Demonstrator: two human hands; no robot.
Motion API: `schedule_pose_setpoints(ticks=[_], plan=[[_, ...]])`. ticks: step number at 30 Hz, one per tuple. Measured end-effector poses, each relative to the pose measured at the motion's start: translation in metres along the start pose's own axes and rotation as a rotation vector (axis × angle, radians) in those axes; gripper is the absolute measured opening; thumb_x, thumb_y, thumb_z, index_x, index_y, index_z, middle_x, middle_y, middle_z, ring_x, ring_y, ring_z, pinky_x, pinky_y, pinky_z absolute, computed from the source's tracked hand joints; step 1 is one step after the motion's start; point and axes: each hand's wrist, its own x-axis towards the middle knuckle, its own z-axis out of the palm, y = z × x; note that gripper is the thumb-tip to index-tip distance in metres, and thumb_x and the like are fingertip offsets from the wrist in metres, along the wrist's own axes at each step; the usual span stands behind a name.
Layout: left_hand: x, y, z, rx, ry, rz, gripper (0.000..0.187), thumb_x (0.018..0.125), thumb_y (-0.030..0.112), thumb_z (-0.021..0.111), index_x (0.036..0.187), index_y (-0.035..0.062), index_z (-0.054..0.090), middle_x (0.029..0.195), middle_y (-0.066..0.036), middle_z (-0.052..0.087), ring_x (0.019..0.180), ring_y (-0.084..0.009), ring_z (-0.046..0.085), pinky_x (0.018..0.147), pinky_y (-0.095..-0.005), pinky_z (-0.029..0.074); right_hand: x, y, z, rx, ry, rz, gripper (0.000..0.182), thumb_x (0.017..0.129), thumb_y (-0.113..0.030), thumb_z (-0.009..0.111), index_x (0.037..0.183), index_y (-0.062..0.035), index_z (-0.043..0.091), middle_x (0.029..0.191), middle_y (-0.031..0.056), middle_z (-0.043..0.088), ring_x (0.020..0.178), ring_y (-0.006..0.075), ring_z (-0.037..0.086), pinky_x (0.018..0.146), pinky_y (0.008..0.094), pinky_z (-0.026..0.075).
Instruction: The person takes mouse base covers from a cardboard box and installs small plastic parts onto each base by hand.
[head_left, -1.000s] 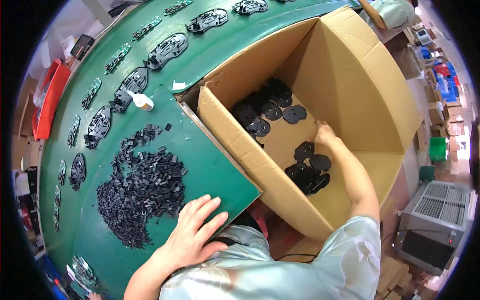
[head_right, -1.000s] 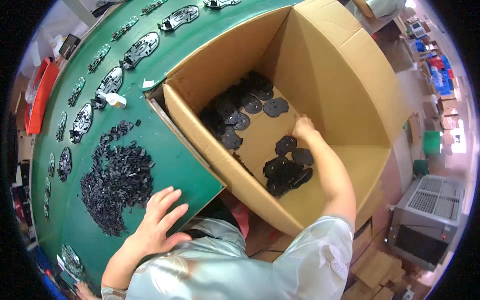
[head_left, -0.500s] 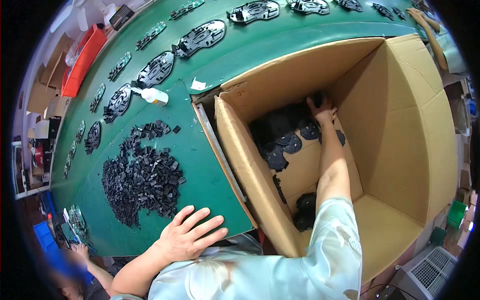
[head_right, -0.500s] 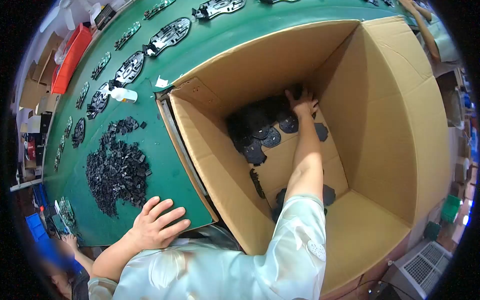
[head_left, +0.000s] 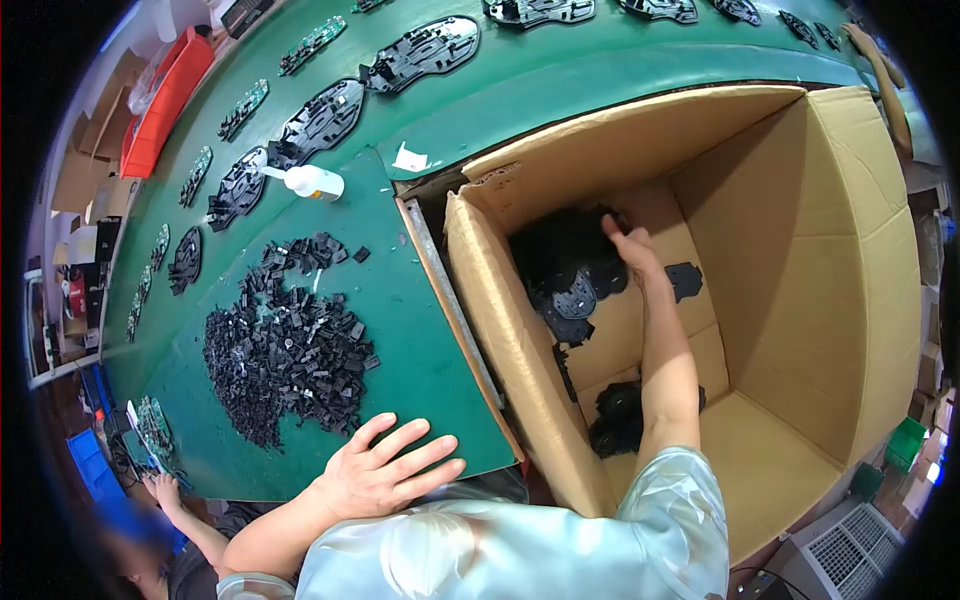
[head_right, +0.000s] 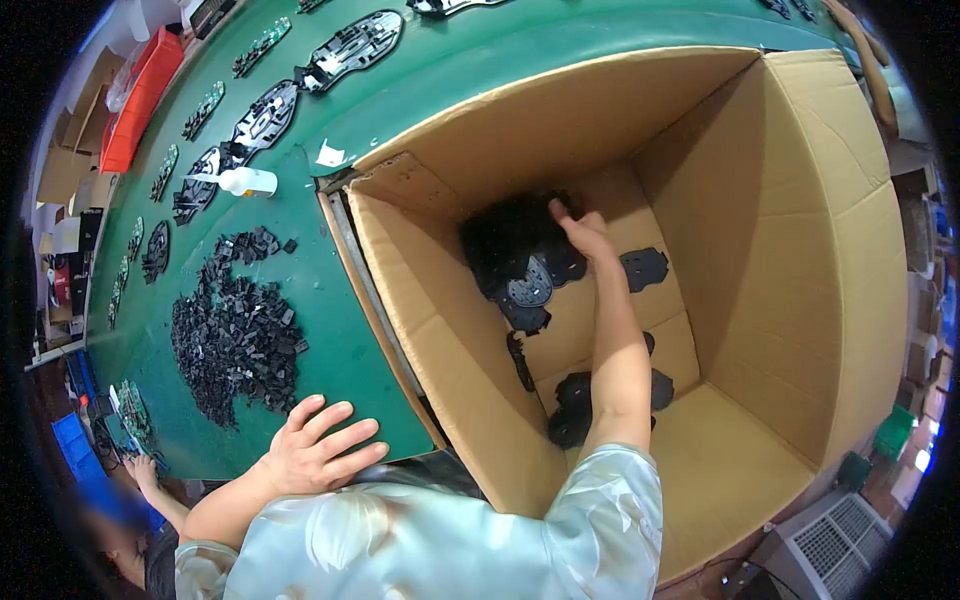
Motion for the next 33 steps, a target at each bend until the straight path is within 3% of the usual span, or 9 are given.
schedule_pose_setpoints(ticks=[4, 8, 11, 12, 14, 20, 24, 26, 33], plan=[[-0.002, -0.002, -0.001, 0.007, -0.010, 0.010, 0.046, 0.089, 0.026, 0.061, 0.134, 0.0311, 0.059, 0.144, 0.006, 0.051, 0.135, -0.0191, 0.044, 0.119, -0.0446, 0.025, -0.028, -0.041, 0.004, -0.322, -0.257, -0.062, 0.099, 0.070, -0.071, 0.076, 0.118, 0.0147, 0.063, 0.125, 0.0253, 0.065, 0.121, 0.0311, 0.060, 0.098, 0.0368, 0.046], [-0.002, -0.003, 0.002, 0.031, -0.008, 0.016, 0.047, 0.091, 0.024, 0.057, 0.137, 0.0304, 0.057, 0.146, 0.006, 0.050, 0.137, -0.0186, 0.042, 0.120, -0.0451, 0.024, -0.031, -0.067, 0.008, -0.111, -0.356, -0.160, 0.087, 0.062, -0.049, 0.092, 0.121, 0.0098, 0.064, 0.125, 0.0220, 0.064, 0.121, 0.0277, 0.058, 0.101, 0.0336, 0.044], [-0.004, -0.006, 0.001, 0.030, -0.021, 0.031, 0.046, 0.092, 0.024, 0.057, 0.137, 0.0296, 0.056, 0.147, 0.006, 0.049, 0.139, -0.0179, 0.041, 0.120, -0.0446, 0.023, -0.001, -0.026, 0.050, 0.131, -0.091, -0.574, 0.085, 0.063, -0.034, 0.093, 0.130, 0.0039, 0.058, 0.127, 0.0192, 0.063, 0.121, 0.0259, 0.057, 0.103, 0.0340, 0.042], [-0.003, -0.007, 0.000, 0.029, -0.012, 0.035, 0.046, 0.092, 0.024, 0.057, 0.137, 0.0295, 0.056, 0.147, 0.006, 0.049, 0.138, -0.0178, 0.041, 0.120, -0.0443, 0.024, -0.033, -0.043, 0.051, 0.141, -0.142, -0.403, 0.085, 0.065, -0.025, 0.091, 0.135, -0.0004, 0.052, 0.129, 0.0164, 0.061, 0.123, 0.0264, 0.055, 0.106, 0.0353, 0.041], [-0.003, -0.006, 0.000, 0.031, 0.004, 0.031, 0.046, 0.092, 0.023, 0.057, 0.137, 0.0293, 0.057, 0.147, 0.006, 0.049, 0.138, -0.0175, 0.042, 0.120, -0.0436, 0.024, -0.014, -0.009, 0.085, 0.142, 0.071, -0.665, 0.073, 0.065, -0.019, 0.088, 0.128, 0.0002, 0.056, 0.119, 0.0191, 0.066, 0.119, 0.0350, 0.058, 0.105, 0.0397, 0.042], [-0.003, -0.007, 0.002, 0.017, 0.051, 0.036, 0.046, 0.091, 0.022, 0.057, 0.137, 0.0275, 0.057, 0.147, 0.005, 0.050, 0.136, -0.0173, 0.045, 0.119, -0.0429, 0.027, -0.047, 0.011, 0.137, 0.068, 0.520, -0.701, 0.073, 0.068, -0.013, 0.082, 0.133, -0.0035, 0.051, 0.128, 0.0216, 0.055, 0.119, 0.0422, 0.049, 0.103, 0.0451, 0.041], [-0.004, -0.009, 0.005, 0.007, 0.097, 0.047, 0.049, 0.091, 0.022, 0.056, 0.139, 0.0236, 0.054, 0.148, 0.004, 0.049, 0.137, -0.0187, 0.044, 0.118, -0.0435, 0.028, -0.031, 0.045, 0.156, 0.270, 0.356, -0.453, 0.087, 0.065, -0.023, 0.088, 0.136, 0.0057, 0.046, 0.133, 0.0272, 0.050, 0.126, 0.0400, 0.046, 0.111, 0.0437, 0.035], [-0.001, -0.009, 0.005, -0.023, 0.131, 0.083, 0.049, 0.092, 0.023, 0.055, 0.141, 0.0234, 0.052, 0.149, 0.002, 0.048, 0.136, -0.0195, 0.045, 0.117, -0.0429, 0.030, -0.001, 0.073, 0.175, 0.028, 0.564, -0.462, 0.077, 0.071, -0.018, 0.086, 0.132, 0.0103, 0.049, 0.134, 0.0245, 0.054, 0.122, 0.0358, 0.053, 0.107, 0.0421, 0.041], [-0.007, -0.006, 0.009, -0.151, 0.143, 0.088, 0.058, 0.094, 0.025, 0.048, 0.151, 0.0177, 0.037, 0.160, -0.003, 0.033, 0.143, -0.0217, 0.037, 0.119, -0.0445, 0.027, -0.063, 0.059, 0.117, 0.215, 0.362, -0.553, 0.069, 0.075, -0.014, 0.083, 0.130, 0.0108, 0.051, 0.131, 0.0220, 0.057, 0.117, 0.0333, 0.057, 0.104, 0.0413, 0.044]])
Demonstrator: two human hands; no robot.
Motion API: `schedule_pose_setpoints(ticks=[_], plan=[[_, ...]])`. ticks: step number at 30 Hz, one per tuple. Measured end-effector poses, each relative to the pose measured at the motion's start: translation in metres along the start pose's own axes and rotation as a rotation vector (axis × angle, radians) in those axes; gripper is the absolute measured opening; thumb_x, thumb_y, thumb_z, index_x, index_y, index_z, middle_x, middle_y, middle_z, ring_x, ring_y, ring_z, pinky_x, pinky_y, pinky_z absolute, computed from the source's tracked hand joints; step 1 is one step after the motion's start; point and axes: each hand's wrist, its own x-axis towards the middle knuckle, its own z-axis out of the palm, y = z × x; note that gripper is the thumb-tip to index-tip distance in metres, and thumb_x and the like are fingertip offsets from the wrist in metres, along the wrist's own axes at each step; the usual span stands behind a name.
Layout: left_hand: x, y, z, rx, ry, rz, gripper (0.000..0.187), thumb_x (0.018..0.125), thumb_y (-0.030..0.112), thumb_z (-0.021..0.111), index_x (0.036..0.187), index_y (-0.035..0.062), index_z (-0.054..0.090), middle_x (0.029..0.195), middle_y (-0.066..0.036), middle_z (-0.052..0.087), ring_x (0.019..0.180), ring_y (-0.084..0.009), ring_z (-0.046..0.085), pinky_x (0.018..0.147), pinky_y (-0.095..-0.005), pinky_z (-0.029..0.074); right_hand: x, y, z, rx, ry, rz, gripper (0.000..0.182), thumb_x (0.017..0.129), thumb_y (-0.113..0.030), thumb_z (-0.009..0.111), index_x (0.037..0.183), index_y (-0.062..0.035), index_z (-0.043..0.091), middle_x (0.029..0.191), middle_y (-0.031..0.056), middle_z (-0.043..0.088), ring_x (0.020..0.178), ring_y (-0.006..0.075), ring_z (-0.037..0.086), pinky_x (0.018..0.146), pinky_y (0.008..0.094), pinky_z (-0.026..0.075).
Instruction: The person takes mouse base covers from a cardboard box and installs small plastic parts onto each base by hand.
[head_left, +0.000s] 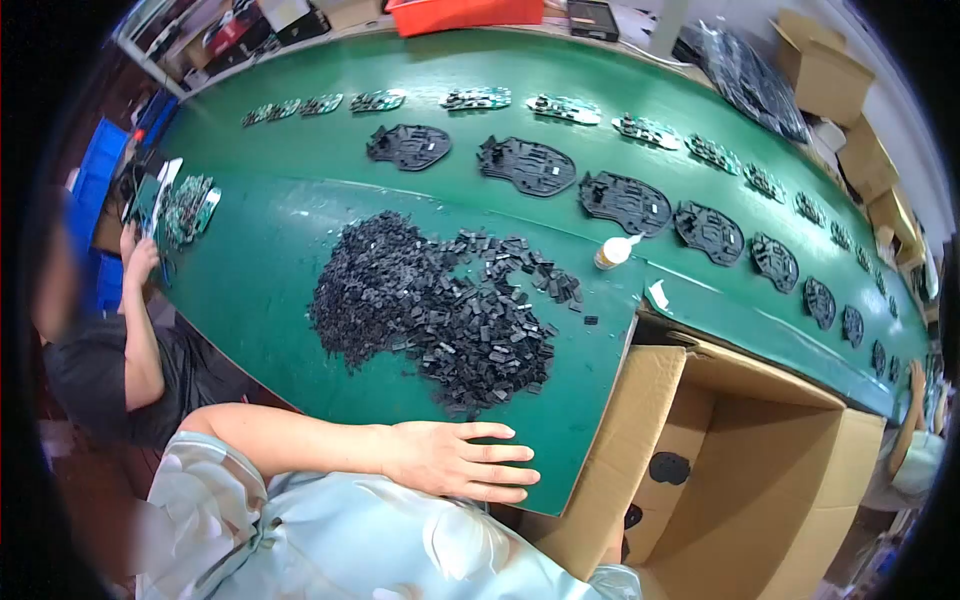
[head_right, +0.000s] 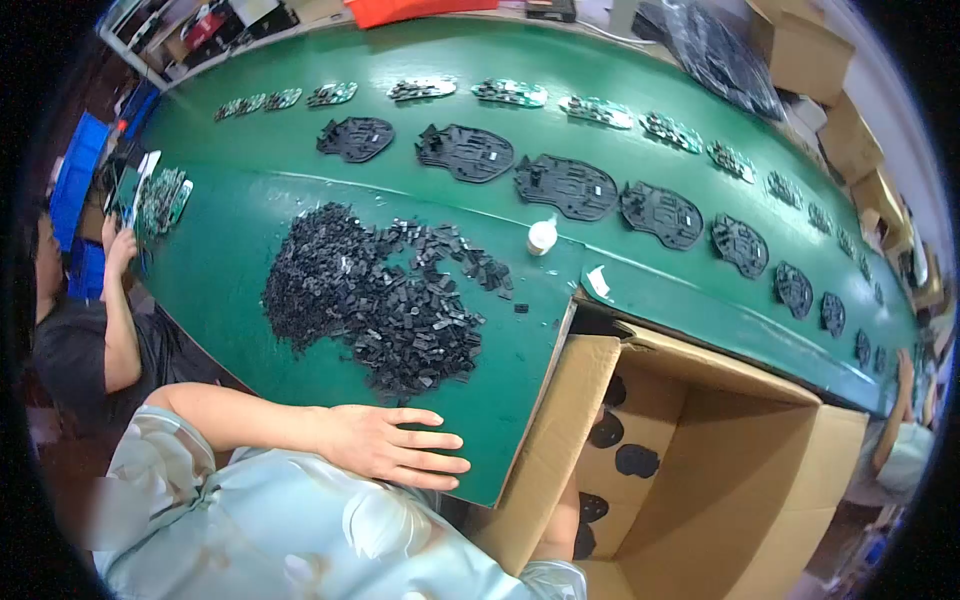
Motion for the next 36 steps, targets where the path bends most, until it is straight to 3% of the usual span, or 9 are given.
schedule_pose_setpoints(ticks=[7, 11, 15, 19, 25, 27, 30, 33, 36], plan=[[-0.002, -0.002, -0.003, 0.001, -0.055, 0.036, 0.059, 0.094, 0.022, 0.047, 0.151, 0.0156, 0.034, 0.162, -0.006, 0.029, 0.146, -0.0240, 0.033, 0.121, -0.0476, 0.022, 0.032, -0.055, -0.070, 0.254, -0.115, 0.108, 0.060, 0.078, -0.010, 0.081, 0.127, 0.0113, 0.054, 0.128, 0.0195, 0.061, 0.112, 0.0307, 0.061, 0.100, 0.0405, 0.048], [-0.003, -0.003, -0.004, 0.037, -0.033, 0.066, 0.056, 0.094, 0.022, 0.048, 0.148, 0.0129, 0.037, 0.160, -0.008, 0.031, 0.146, -0.0255, 0.032, 0.121, -0.0484, 0.022, 0.036, -0.072, -0.146, 0.406, 0.070, 0.291, 0.043, 0.084, -0.002, 0.074, 0.122, 0.0082, 0.060, 0.118, 0.0132, 0.067, 0.100, 0.0253, 0.067, 0.091, 0.0386, 0.054], [-0.005, -0.004, 0.001, 0.062, 0.048, 0.086, 0.055, 0.092, 0.025, 0.053, 0.144, 0.0102, 0.041, 0.155, -0.010, 0.037, 0.145, -0.0276, 0.033, 0.120, -0.0491, 0.023, 0.001, -0.152, -0.226, 0.411, 0.184, 0.145, 0.046, 0.083, -0.008, 0.076, 0.125, 0.0036, 0.060, 0.117, 0.0119, 0.067, 0.102, 0.0247, 0.067, 0.092, 0.0407, 0.055], [-0.009, -0.005, 0.003, -0.317, 0.195, 0.077, 0.064, 0.084, 0.031, 0.071, 0.138, 0.0076, 0.048, 0.151, -0.015, 0.040, 0.142, -0.0331, 0.034, 0.118, -0.0501, 0.026, -0.034, -0.219, -0.277, 0.452, 0.201, 0.038, 0.051, 0.090, -0.018, 0.071, 0.135, -0.0022, 0.052, 0.120, 0.0118, 0.066, 0.100, 0.0258, 0.068, 0.086, 0.0394, 0.059], [-0.060, -0.012, -0.072, -0.670, 0.673, 0.025, 0.075, 0.083, 0.031, 0.078, 0.143, 0.0018, 0.043, 0.148, -0.022, 0.040, 0.131, -0.0395, 0.045, 0.106, -0.0461, 0.041, -0.118, -0.368, -0.175, 0.442, -0.151, -0.099, 0.063, 0.087, -0.021, 0.074, 0.140, -0.0003, 0.045, 0.123, 0.0140, 0.064, 0.103, 0.0263, 0.067, 0.089, 0.0428, 0.058], [-0.095, -0.018, -0.099, -0.705, 0.844, -0.050, 0.084, 0.083, 0.040, 0.079, 0.146, 0.0004, 0.040, 0.150, -0.022, 0.036, 0.135, -0.0374, 0.042, 0.106, -0.0446, 0.042, -0.147, -0.404, -0.083, 0.418, -0.279, -0.213, 0.065, 0.085, -0.020, 0.075, 0.138, 0.0007, 0.046, 0.121, 0.0140, 0.064, 0.103, 0.0271, 0.067, 0.090, 0.0430, 0.057], [-0.160, -0.027, -0.120, -0.744, 0.983, -0.169, 0.099, 0.080, 0.051, 0.079, 0.150, -0.0011, 0.030, 0.153, -0.022, 0.031, 0.140, -0.0311, 0.036, 0.107, -0.0438, 0.040, -0.176, -0.455, 0.042, 0.326, -0.635, -0.076, 0.059, 0.078, -0.009, 0.078, 0.130, 0.0021, 0.054, 0.119, 0.0115, 0.066, 0.104, 0.0236, 0.066, 0.093, 0.0381, 0.054], [-0.223, -0.035, -0.129, -0.686, 1.142, -0.465, 0.080, 0.086, 0.032, 0.078, 0.148, 0.0013, 0.037, 0.146, -0.018, 0.042, 0.134, -0.0292, 0.044, 0.106, -0.0385, 0.040, -0.193, -0.491, 0.159, 0.219, -1.002, -0.134, 0.054, 0.077, -0.008, 0.082, 0.125, 0.0031, 0.059, 0.116, 0.0076, 0.067, 0.103, 0.0178, 0.064, 0.095, 0.0318, 0.052], [-0.268, -0.049, -0.123, -0.648, 1.287, -0.939, 0.062, 0.088, 0.016, 0.074, 0.140, -0.0014, 0.046, 0.132, -0.014, 0.056, 0.120, -0.0201, 0.054, 0.103, -0.0346, 0.043, -0.211, -0.502, 0.241, 0.316, -1.189, 0.100, 0.045, 0.083, -0.009, 0.078, 0.123, 0.0025, 0.061, 0.115, 0.0087, 0.067, 0.101, 0.0161, 0.064, 0.091, 0.0328, 0.053]])
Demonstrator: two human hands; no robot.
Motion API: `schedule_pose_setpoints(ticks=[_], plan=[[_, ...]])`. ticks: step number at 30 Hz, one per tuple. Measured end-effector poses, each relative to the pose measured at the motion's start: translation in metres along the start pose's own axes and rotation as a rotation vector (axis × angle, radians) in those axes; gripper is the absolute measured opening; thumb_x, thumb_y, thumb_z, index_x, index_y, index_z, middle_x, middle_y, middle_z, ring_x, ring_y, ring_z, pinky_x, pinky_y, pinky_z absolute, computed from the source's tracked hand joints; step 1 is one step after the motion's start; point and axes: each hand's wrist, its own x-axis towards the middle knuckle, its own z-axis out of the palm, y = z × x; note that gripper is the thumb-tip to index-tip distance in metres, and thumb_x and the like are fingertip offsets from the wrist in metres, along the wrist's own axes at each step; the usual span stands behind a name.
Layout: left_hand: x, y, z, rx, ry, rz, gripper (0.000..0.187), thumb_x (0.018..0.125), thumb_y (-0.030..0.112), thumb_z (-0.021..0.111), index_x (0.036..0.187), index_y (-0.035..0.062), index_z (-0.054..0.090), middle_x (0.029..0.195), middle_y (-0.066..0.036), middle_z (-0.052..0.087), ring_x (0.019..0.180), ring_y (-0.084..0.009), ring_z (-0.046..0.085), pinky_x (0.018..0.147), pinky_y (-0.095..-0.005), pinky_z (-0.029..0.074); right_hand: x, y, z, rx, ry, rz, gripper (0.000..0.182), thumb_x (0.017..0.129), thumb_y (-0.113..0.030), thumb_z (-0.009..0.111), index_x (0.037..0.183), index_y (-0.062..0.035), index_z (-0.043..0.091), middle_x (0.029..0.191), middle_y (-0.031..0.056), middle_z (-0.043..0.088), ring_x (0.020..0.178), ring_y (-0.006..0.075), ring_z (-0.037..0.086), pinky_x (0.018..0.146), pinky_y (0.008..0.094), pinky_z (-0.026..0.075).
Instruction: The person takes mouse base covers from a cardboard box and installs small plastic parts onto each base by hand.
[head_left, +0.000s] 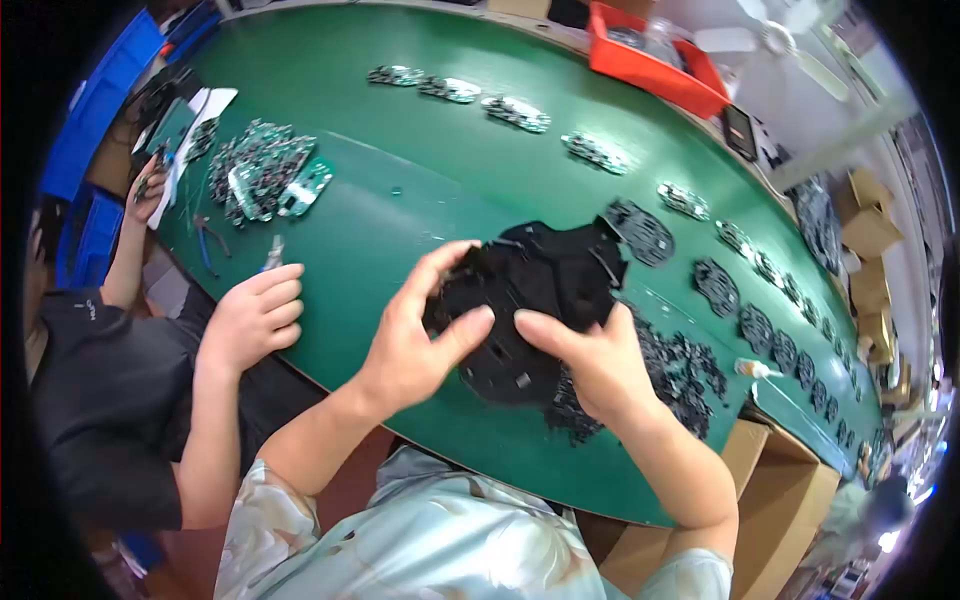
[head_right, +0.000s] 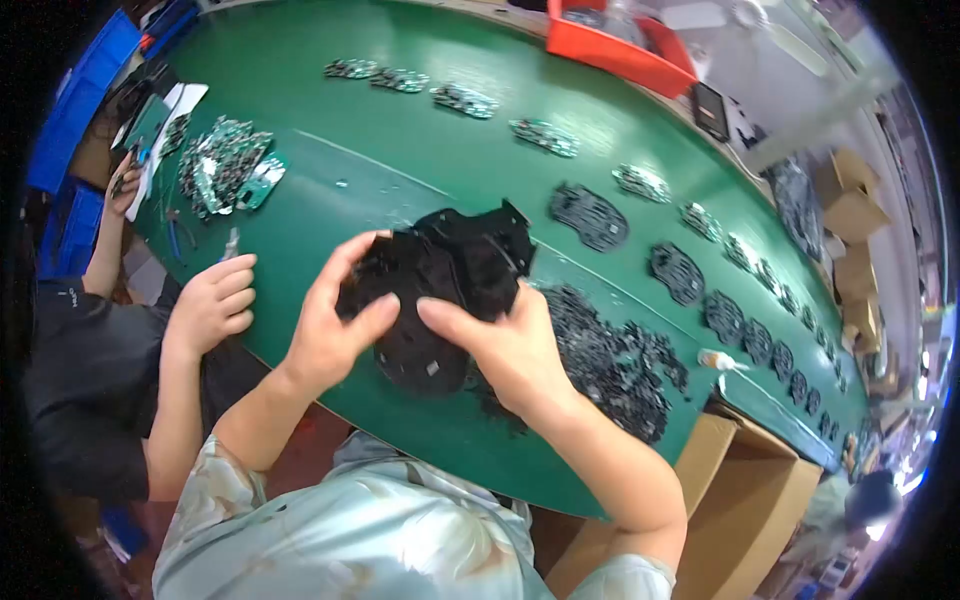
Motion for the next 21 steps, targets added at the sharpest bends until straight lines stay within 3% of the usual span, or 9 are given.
schedule_pose_setpoints(ticks=[1, 2, 8, 11, 15, 16, 19, 20, 21], plan=[[0.008, -0.012, -0.011, 0.008, 0.064, -0.016, 0.056, 0.088, 0.012, 0.072, 0.137, -0.0026, 0.049, 0.128, -0.013, 0.059, 0.117, -0.0179, 0.056, 0.102, -0.0338, 0.044, 0.018, 0.006, 0.007, -0.031, -0.015, 0.076, 0.042, 0.085, -0.009, 0.077, 0.123, 0.0022, 0.062, 0.115, 0.0095, 0.068, 0.100, 0.0162, 0.065, 0.091, 0.0334, 0.053], [0.020, -0.027, -0.030, -0.097, 0.050, -0.211, 0.056, 0.089, 0.009, 0.072, 0.138, -0.0035, 0.048, 0.127, -0.009, 0.057, 0.116, -0.0156, 0.053, 0.103, -0.0317, 0.042, 0.047, 0.018, 0.012, 0.023, -0.132, 0.132, 0.041, 0.087, -0.012, 0.076, 0.122, 0.0018, 0.061, 0.117, 0.0110, 0.067, 0.103, 0.0173, 0.064, 0.091, 0.0339, 0.053], [0.042, -0.057, -0.068, -0.019, -0.087, -0.236, 0.041, 0.087, 0.006, 0.071, 0.125, -0.0003, 0.058, 0.117, -0.004, 0.061, 0.105, -0.0109, 0.057, 0.092, -0.0278, 0.048, 0.058, 0.010, -0.002, -0.043, -0.195, 0.360, 0.059, 0.095, -0.027, 0.069, 0.143, -0.0046, 0.041, 0.137, 0.0092, 0.055, 0.122, 0.0218, 0.055, 0.099, 0.0458, 0.049], [0.050, -0.055, -0.080, 0.114, -0.172, -0.213, 0.036, 0.085, 0.005, 0.071, 0.120, 0.0017, 0.061, 0.113, -0.002, 0.062, 0.102, -0.0114, 0.058, 0.091, -0.0289, 0.048, 0.050, 0.003, -0.013, -0.116, -0.173, 0.421, 0.054, 0.100, -0.026, 0.061, 0.143, -0.0022, 0.039, 0.139, 0.0111, 0.051, 0.123, 0.0225, 0.056, 0.097, 0.0479, 0.052], [0.045, -0.061, -0.088, 0.184, -0.257, -0.140, 0.043, 0.081, 0.007, 0.073, 0.122, 0.0027, 0.062, 0.110, -0.006, 0.064, 0.102, -0.0143, 0.060, 0.091, -0.0302, 0.048, 0.037, -0.006, -0.019, -0.128, -0.220, 0.488, 0.057, 0.101, -0.030, 0.057, 0.143, 0.0012, 0.036, 0.138, 0.0167, 0.049, 0.122, 0.0315, 0.056, 0.093, 0.0488, 0.057], [0.044, -0.053, -0.089, 0.282, -0.306, -0.120, 0.047, 0.079, 0.011, 0.076, 0.124, 0.0043, 0.063, 0.113, -0.010, 0.064, 0.105, -0.0220, 0.062, 0.095, -0.0339, 0.047, 0.035, -0.005, -0.020, -0.125, -0.232, 0.484, 0.057, 0.102, -0.032, 0.056, 0.142, 0.0035, 0.035, 0.137, 0.0192, 0.049, 0.112, 0.0353, 0.063, 0.081, 0.0445, 0.063], [0.040, -0.052, -0.086, 0.462, -0.294, 0.086, 0.045, 0.081, 0.018, 0.077, 0.121, 0.0024, 0.064, 0.116, -0.015, 0.063, 0.109, -0.0317, 0.060, 0.099, -0.0379, 0.046, 0.035, -0.016, -0.020, -0.199, -0.254, 0.536, 0.054, 0.103, -0.033, 0.054, 0.136, 0.0075, 0.039, 0.137, 0.0214, 0.047, 0.096, 0.0348, 0.070, 0.068, 0.0393, 0.065], [0.040, -0.050, -0.084, 0.470, -0.281, 0.063, 0.045, 0.082, 0.022, 0.077, 0.121, 0.0022, 0.064, 0.119, -0.017, 0.062, 0.113, -0.0337, 0.058, 0.101, -0.0400, 0.045, 0.038, -0.019, -0.018, -0.359, -0.203, 0.518, 0.050, 0.104, -0.033, 0.051, 0.126, 0.0111, 0.045, 0.130, 0.0226, 0.054, 0.079, 0.0315, 0.072, 0.059, 0.0351, 0.064], [0.043, -0.050, -0.081, 0.457, -0.249, 0.061, 0.045, 0.083, 0.022, 0.076, 0.121, 0.0019, 0.063, 0.120, -0.017, 0.062, 0.114, -0.0341, 0.058, 0.101, -0.0403, 0.045, 0.042, -0.019, -0.020, -0.374, -0.197, 0.514, 0.049, 0.104, -0.033, 0.052, 0.123, 0.0117, 0.046, 0.125, 0.0224, 0.056, 0.077, 0.0290, 0.072, 0.058, 0.0335, 0.063]])
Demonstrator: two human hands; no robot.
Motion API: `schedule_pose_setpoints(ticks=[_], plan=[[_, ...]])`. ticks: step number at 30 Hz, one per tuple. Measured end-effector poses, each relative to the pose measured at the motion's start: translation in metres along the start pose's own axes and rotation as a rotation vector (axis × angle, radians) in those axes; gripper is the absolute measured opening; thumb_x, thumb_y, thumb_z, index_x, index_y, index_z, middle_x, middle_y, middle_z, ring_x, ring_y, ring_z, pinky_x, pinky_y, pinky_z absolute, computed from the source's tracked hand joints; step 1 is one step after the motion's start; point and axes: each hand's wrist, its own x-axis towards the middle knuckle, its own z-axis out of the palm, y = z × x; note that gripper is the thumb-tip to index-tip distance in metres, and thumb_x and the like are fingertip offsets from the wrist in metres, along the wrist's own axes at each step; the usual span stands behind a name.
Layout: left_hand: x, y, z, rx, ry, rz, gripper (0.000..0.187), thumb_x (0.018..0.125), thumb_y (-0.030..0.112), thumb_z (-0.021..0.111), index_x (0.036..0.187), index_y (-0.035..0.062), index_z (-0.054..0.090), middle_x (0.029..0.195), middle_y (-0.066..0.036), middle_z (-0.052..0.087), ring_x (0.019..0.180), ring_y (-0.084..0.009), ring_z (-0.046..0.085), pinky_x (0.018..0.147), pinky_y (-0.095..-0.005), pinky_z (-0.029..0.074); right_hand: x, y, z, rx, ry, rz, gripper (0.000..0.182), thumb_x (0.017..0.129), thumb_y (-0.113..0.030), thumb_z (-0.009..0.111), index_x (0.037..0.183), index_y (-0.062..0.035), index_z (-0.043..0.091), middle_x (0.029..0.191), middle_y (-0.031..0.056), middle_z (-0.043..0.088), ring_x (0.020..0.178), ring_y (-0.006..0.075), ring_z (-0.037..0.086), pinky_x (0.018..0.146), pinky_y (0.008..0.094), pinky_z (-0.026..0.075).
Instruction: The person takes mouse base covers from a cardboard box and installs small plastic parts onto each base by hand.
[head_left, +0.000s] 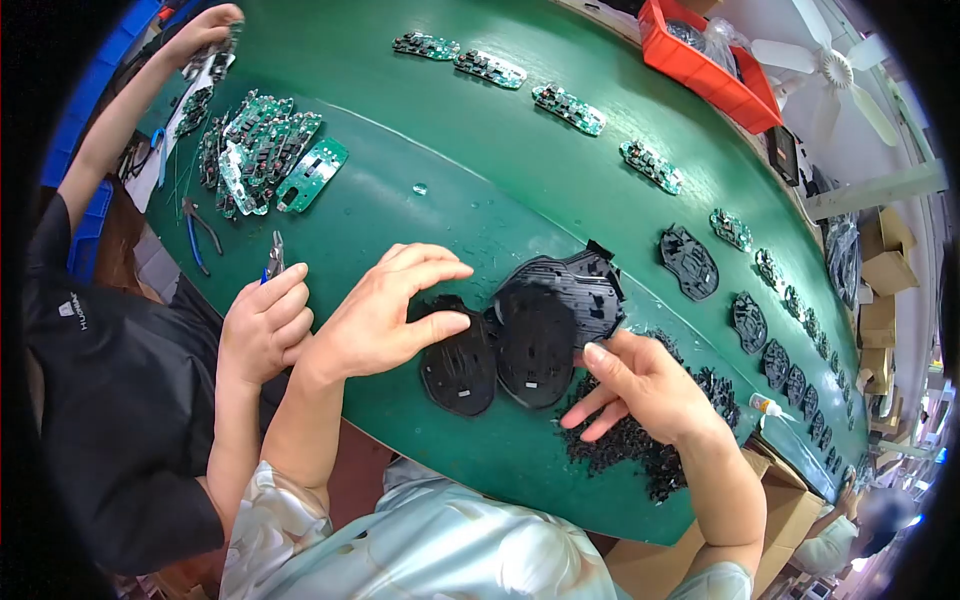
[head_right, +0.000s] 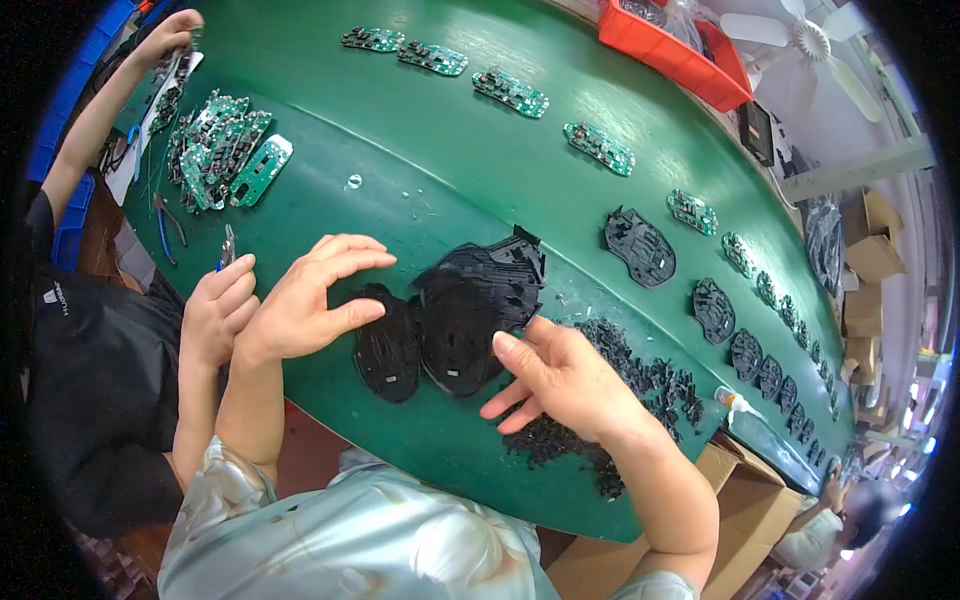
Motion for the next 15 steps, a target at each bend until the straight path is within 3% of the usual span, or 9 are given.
schedule_pose_setpoints(ticks=[3, 6, 8, 10, 12, 15], plan=[[0.022, 0.007, 0.007, -0.013, 0.090, 0.007, 0.046, 0.085, 0.022, 0.073, 0.124, 0.0009, 0.062, 0.124, -0.019, 0.061, 0.118, -0.0360, 0.057, 0.102, -0.0423, 0.044, 0.015, 0.002, -0.009, -0.029, 0.077, -0.063, 0.045, 0.104, -0.031, 0.052, 0.113, 0.0128, 0.052, 0.108, 0.0203, 0.065, 0.068, 0.0220, 0.070, 0.056, 0.0301, 0.061], [0.055, 0.019, 0.018, -0.083, 0.101, 0.032, 0.048, 0.086, 0.017, 0.072, 0.130, 0.0029, 0.059, 0.128, -0.017, 0.061, 0.118, -0.0338, 0.058, 0.103, -0.0400, 0.044, 0.035, 0.006, -0.020, -0.019, 0.149, -0.115, 0.034, 0.103, -0.026, 0.054, 0.111, 0.0076, 0.057, 0.102, 0.0162, 0.067, 0.063, 0.0173, 0.067, 0.053, 0.0274, 0.058], [0.079, 0.021, 0.028, 0.009, 0.073, 0.168, 0.052, 0.087, 0.019, 0.070, 0.135, 0.0046, 0.055, 0.132, -0.017, 0.058, 0.124, -0.0343, 0.054, 0.106, -0.0408, 0.042, 0.040, 0.001, -0.021, -0.008, 0.173, -0.133, 0.032, 0.103, -0.024, 0.054, 0.110, 0.0065, 0.058, 0.100, 0.0147, 0.067, 0.064, 0.0161, 0.066, 0.053, 0.0265, 0.056], [0.101, 0.027, 0.039, -0.039, -0.034, 0.176, 0.057, 0.088, 0.016, 0.068, 0.142, 0.0100, 0.051, 0.140, -0.018, 0.053, 0.133, -0.0333, 0.046, 0.112, -0.0427, 0.037, 0.041, 0.000, -0.020, -0.039, 0.192, -0.167, 0.030, 0.102, -0.023, 0.055, 0.110, 0.0056, 0.060, 0.097, 0.0131, 0.068, 0.065, 0.0150, 0.066, 0.053, 0.0261, 0.055], [0.118, 0.025, 0.052, 0.138, -0.073, 0.213, 0.050, 0.087, 0.014, 0.069, 0.135, 0.0109, 0.057, 0.137, -0.016, 0.056, 0.131, -0.0329, 0.047, 0.111, -0.0438, 0.036, 0.040, -0.002, -0.021, -0.113, 0.206, -0.215, 0.028, 0.101, -0.022, 0.057, 0.110, 0.0048, 0.061, 0.095, 0.0115, 0.068, 0.067, 0.0140, 0.066, 0.054, 0.0263, 0.055], [0.139, 0.013, 0.054, 0.383, -0.298, 0.189, 0.039, 0.085, 0.012, 0.070, 0.124, 0.0102, 0.066, 0.130, -0.013, 0.060, 0.125, -0.0330, 0.051, 0.107, -0.0453, 0.039, 0.025, -0.003, -0.035, -0.206, 0.315, -0.271, 0.025, 0.100, -0.020, 0.059, 0.108, 0.0034, 0.063, 0.092, 0.0088, 0.069, 0.068, 0.0119, 0.064, 0.055, 0.0262, 0.053]])
